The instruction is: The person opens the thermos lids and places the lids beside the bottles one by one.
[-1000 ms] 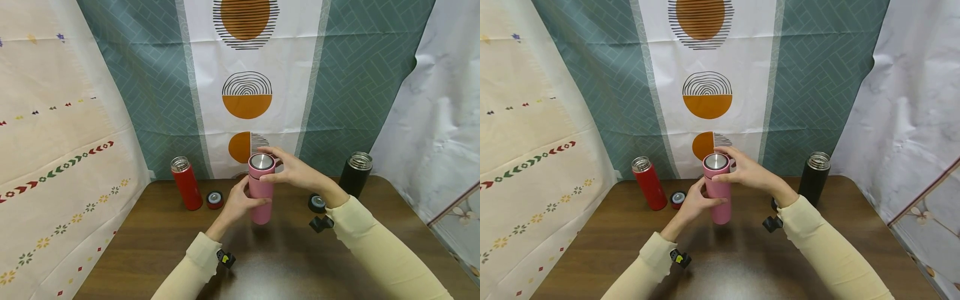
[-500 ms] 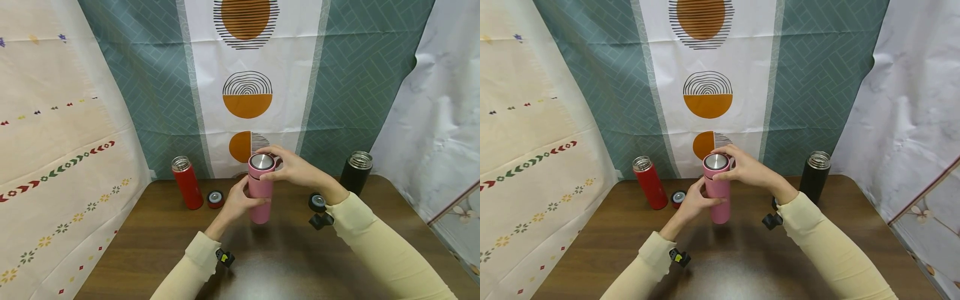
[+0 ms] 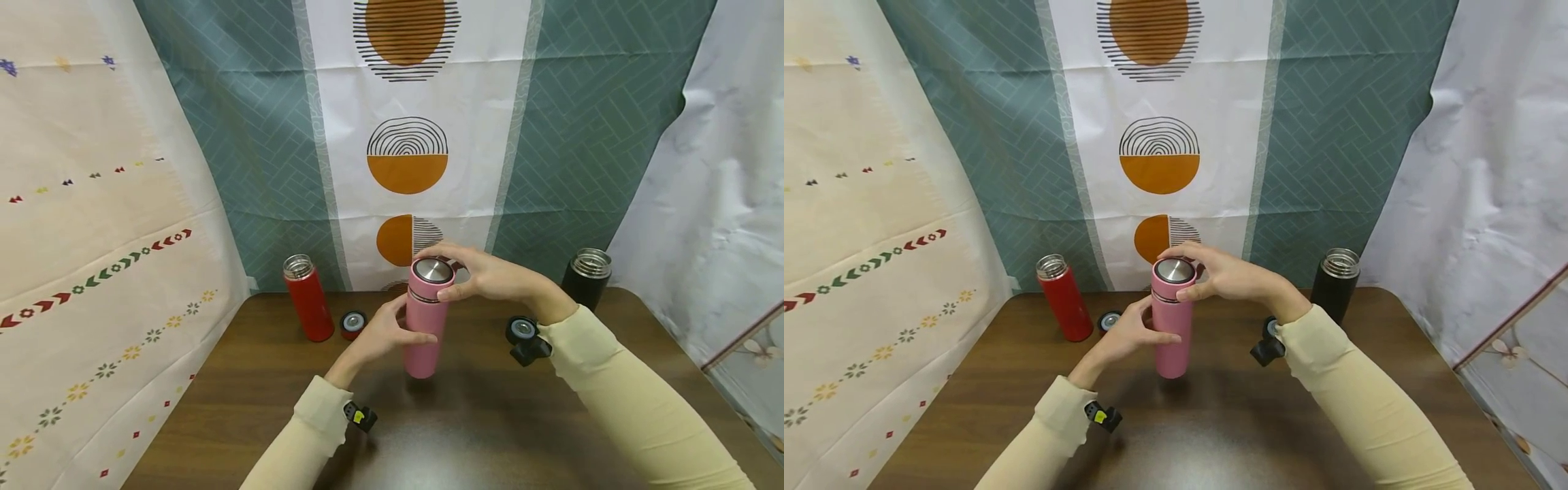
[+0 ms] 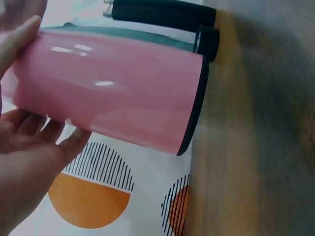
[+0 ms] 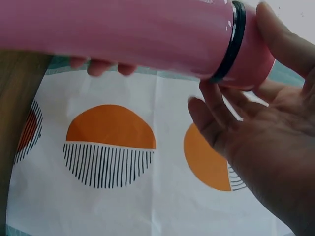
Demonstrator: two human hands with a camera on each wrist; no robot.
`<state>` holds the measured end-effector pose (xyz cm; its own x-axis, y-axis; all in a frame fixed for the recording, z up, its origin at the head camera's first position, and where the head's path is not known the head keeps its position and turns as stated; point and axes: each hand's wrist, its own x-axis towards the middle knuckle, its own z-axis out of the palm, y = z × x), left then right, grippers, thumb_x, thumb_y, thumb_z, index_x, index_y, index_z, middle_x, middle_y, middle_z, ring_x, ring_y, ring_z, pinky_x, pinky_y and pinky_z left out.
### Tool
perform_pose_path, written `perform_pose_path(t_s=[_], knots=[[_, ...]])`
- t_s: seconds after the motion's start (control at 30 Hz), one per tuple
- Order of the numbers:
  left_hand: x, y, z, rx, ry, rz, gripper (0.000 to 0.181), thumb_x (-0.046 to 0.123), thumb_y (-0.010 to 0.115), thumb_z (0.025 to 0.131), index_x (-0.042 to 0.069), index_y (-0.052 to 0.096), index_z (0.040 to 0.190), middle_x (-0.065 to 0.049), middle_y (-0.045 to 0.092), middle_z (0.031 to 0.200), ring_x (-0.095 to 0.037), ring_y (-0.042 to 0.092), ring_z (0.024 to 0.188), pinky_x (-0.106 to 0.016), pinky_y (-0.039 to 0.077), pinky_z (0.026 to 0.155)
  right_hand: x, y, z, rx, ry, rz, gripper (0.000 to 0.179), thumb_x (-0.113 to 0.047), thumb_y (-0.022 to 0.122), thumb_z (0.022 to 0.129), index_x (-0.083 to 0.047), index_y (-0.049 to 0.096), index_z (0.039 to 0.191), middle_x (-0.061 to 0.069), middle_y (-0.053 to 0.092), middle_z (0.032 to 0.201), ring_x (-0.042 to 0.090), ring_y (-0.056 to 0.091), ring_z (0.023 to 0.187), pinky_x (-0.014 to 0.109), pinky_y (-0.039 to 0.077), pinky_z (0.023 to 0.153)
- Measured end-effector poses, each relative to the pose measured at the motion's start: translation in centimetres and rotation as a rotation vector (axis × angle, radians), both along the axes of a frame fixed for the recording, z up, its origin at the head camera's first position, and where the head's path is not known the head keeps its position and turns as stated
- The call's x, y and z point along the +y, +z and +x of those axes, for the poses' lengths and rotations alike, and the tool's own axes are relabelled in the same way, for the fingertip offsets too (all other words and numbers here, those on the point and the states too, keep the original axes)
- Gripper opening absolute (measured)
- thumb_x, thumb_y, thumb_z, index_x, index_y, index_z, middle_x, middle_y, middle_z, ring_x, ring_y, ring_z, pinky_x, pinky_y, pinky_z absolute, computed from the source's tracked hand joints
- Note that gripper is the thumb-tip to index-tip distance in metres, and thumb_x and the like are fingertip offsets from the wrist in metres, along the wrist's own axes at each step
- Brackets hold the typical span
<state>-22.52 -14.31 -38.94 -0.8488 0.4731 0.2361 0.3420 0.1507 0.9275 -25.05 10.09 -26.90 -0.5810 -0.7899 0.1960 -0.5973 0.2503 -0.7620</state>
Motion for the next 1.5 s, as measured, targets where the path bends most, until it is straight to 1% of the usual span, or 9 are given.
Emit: perform_pose_path(t_s=[0.23, 0.33, 0.43, 0.57, 0.67, 0.83, 1.03, 1.3, 1.5], knots=[[-0.7, 0.1, -0.2, -0.019, -0.109, -0.02, 0.067, 0.031, 0.086, 0.085, 0.017, 0.056, 0.144, -0.005, 0.066, 0.131, -0.026, 0.065, 0.115, -0.043, 0.055, 0.098, 0.5, 0.9, -0.4, 0.041, 0.125, 0.001, 0.06, -0.02, 0.074, 0.095, -0.022, 0.051, 0.15, -0.002, 0.052, 0.148, 0.021, 0.048, 0.136, 0.054, 0.033, 0.116], [-0.9, -0.1, -0.2, -0.023, -0.114, -0.023, 0.068, 0.03, 0.086, 0.086, 0.015, 0.056, 0.144, -0.006, 0.066, 0.13, -0.026, 0.066, 0.114, -0.043, 0.056, 0.098, 0.8, 1.2, -0.5, 0.022, 0.118, -0.033, 0.063, -0.019, 0.072, 0.096, -0.017, 0.047, 0.154, 0.002, 0.051, 0.149, 0.023, 0.048, 0.136, 0.054, 0.034, 0.116], [-0.9, -0.2, -0.1, -0.029, -0.054, -0.002, 0.069, 0.029, 0.086, 0.086, 0.014, 0.055, 0.145, -0.007, 0.066, 0.131, -0.027, 0.066, 0.114, -0.044, 0.056, 0.097, 1.0, 1.1, -0.4, -0.036, 0.048, -0.088, 0.069, -0.02, 0.071, 0.096, -0.013, 0.04, 0.158, 0.006, 0.047, 0.153, 0.027, 0.047, 0.138, 0.054, 0.038, 0.115], [-0.9, -0.1, 0.0, -0.027, 0.046, 0.035, 0.067, 0.027, 0.085, 0.086, 0.015, 0.055, 0.145, -0.008, 0.066, 0.131, -0.028, 0.067, 0.113, -0.045, 0.057, 0.096, 0.9, 0.4, -0.3, -0.084, -0.039, -0.171, 0.077, -0.02, 0.07, 0.096, -0.021, 0.032, 0.163, 0.009, 0.046, 0.152, 0.029, 0.047, 0.137, 0.053, 0.043, 0.112], [-1.0, 0.0, 0.0, -0.014, 0.114, 0.058, 0.067, 0.026, 0.085, 0.086, 0.016, 0.055, 0.145, -0.007, 0.066, 0.131, -0.029, 0.067, 0.114, -0.046, 0.057, 0.096, 0.8, -0.4, -0.1, -0.084, -0.077, -0.226, 0.075, -0.019, 0.07, 0.097, -0.027, 0.034, 0.162, 0.007, 0.047, 0.152, 0.028, 0.049, 0.135, 0.047, 0.045, 0.11], [-1.3, 0.0, 0.0, 0.018, 0.236, 0.091, 0.067, 0.026, 0.084, 0.087, 0.018, 0.053, 0.146, -0.007, 0.066, 0.131, -0.029, 0.066, 0.116, -0.047, 0.056, 0.098, 0.3, -2.0, -0.1, -0.084, -0.136, -0.314, 0.061, -0.014, 0.071, 0.097, -0.018, 0.047, 0.153, 0.011, 0.055, 0.137, 0.03, 0.055, 0.121, 0.035, 0.052, 0.096], [-2.1, 0.0, 0.2, 0.02, 0.378, 0.117, 0.066, 0.023, 0.086, 0.085, 0.016, 0.055, 0.143, -0.009, 0.066, 0.131, -0.031, 0.065, 0.116, -0.051, 0.054, 0.1, -0.3, -4.1, 0.0, -0.112, -0.194, -0.384, 0.059, -0.007, 0.073, 0.093, -0.01, 0.044, 0.144, 0.017, 0.054, 0.127, 0.034, 0.058, 0.112, 0.031, 0.055, 0.086], [-3.6, 0.3, 0.6, 0.011, 0.436, 0.147, 0.067, 0.021, 0.086, 0.086, 0.016, 0.052, 0.144, -0.01, 0.063, 0.135, -0.033, 0.063, 0.12, -0.055, 0.052, 0.104, -1.4, -6.6, 0.0, -0.116, -0.235, -0.407, 0.059, -0.009, 0.075, 0.094, -0.012, 0.044, 0.144, 0.016, 0.052, 0.135, 0.032, 0.061, 0.109, 0.03, 0.055, 0.084], [-4.5, -0.1, 0.9, 0.001, 0.462, 0.144, 0.065, 0.02, 0.086, 0.086, 0.015, 0.053, 0.143, -0.012, 0.063, 0.133, -0.033, 0.063, 0.119, -0.054, 0.053, 0.102, -2.2, -8.0, 0.1, -0.125, -0.253, -0.417, 0.057, -0.007, 0.076, 0.092, -0.011, 0.045, 0.14, 0.024, 0.051, 0.133, 0.033, 0.062, 0.107, 0.03, 0.055, 0.082]])
